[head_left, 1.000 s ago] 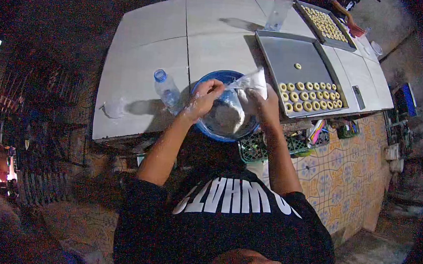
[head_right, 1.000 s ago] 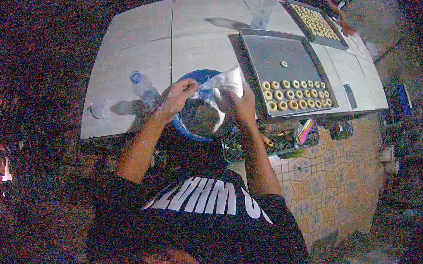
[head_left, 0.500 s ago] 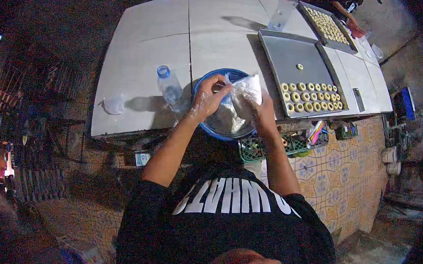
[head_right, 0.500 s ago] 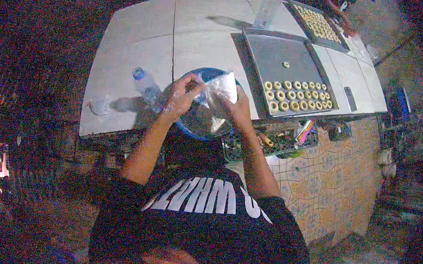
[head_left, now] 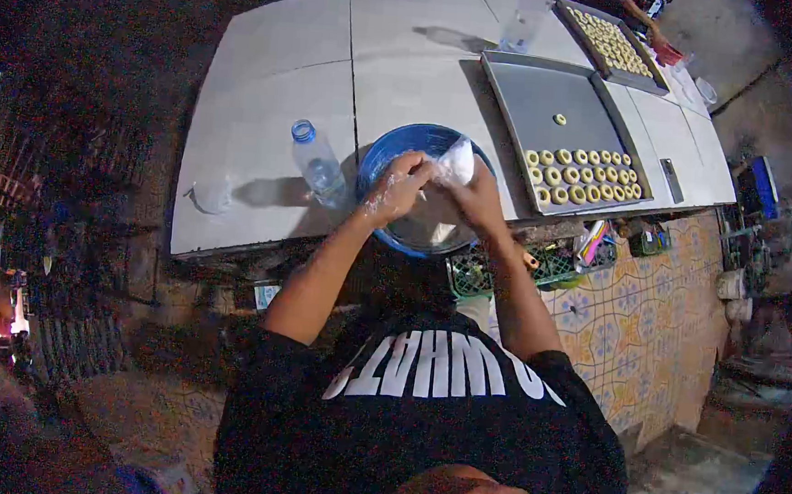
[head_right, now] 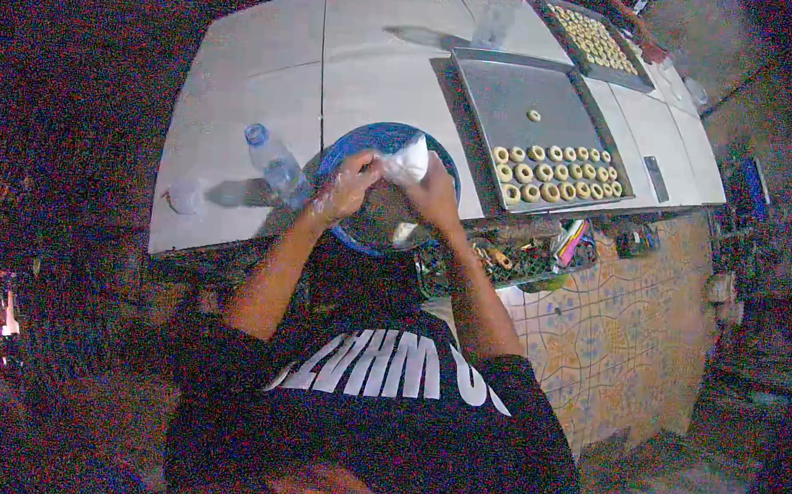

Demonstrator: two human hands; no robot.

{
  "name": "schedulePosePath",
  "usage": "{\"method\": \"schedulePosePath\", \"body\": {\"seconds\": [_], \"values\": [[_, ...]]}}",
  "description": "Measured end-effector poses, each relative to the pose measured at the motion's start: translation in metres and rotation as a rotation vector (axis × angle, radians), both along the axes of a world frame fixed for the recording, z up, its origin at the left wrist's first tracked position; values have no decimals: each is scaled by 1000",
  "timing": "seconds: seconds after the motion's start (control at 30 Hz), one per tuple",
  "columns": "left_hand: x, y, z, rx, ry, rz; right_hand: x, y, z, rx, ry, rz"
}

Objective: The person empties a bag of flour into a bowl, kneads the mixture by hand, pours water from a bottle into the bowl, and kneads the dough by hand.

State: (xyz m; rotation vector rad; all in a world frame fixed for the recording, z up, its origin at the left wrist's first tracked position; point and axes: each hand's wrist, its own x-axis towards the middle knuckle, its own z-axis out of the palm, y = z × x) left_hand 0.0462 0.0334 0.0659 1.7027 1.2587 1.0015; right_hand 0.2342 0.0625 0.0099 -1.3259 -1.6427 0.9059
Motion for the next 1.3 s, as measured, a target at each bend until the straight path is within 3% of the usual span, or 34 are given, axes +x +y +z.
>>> {"method": "schedulePosePath", "body": {"seconds": [0.1, 0.13, 0.23, 0.27, 0.3, 0.43, 0.47, 0.63, 0.67, 0.7, 0.73, 0.77, 0.8, 0.9, 0.97, 1.0, 1.07, 1.23, 1.27, 1.3], "values": [[2, 5, -14, 68, -35, 104, -7, -4, 11, 134, -77, -45], [3, 7, -17, 54, -33, 122, -14, -15, 39, 91, -92, -71], [5, 7, -17, 64, -42, 159, -17, -4, 18, -10, -124, -117], [6, 9, -23, 92, -53, 164, -17, 2, 7, 156, -116, -93], [8, 10, -28, 119, -65, 169, -18, 3, 8, 123, -94, -112], [15, 12, -29, 349, 13, 211, -27, 7, 18, 72, -62, -146], [21, 13, -32, 427, -81, 275, -30, 8, 19, 67, -68, -158], [13, 21, -32, 220, -58, 273, -38, 4, 39, -15, -36, -173], [11, 22, -30, 227, -76, 274, -34, 16, 13, -11, -31, -124], [10, 22, -24, 235, -94, 276, -33, 15, 15, -4, -7, -134], [9, 9, 13, 151, -88, 242, -34, 9, 20, 3, 17, -144], [5, 14, 12, 177, -63, 225, -33, 2, 25, 11, 41, -153], [1, 20, 9, 203, -39, 209, -30, -9, 42, -134, 154, -73], [7, 25, 17, 119, 5, 184, -32, -23, 60, 168, 261, 38], [12, 29, 20, -8, 23, 161, -31, -29, 61, 230, 155, 7], [16, 28, 25, 67, 47, 169, -30, -29, 61, 296, 29, -32], [26, 25, 35, -4, -60, 168, -30, -32, 62, 437, -111, -117], [43, 21, 41, -37, -157, 126, -27, -26, 57, 467, -147, -143], [45, 26, 27, 215, -39, 160, -29, -25, 57, 460, -122, -133], [45, 25, 34, 110, -115, 121, -31, -25, 59, 452, -98, -122]]}}
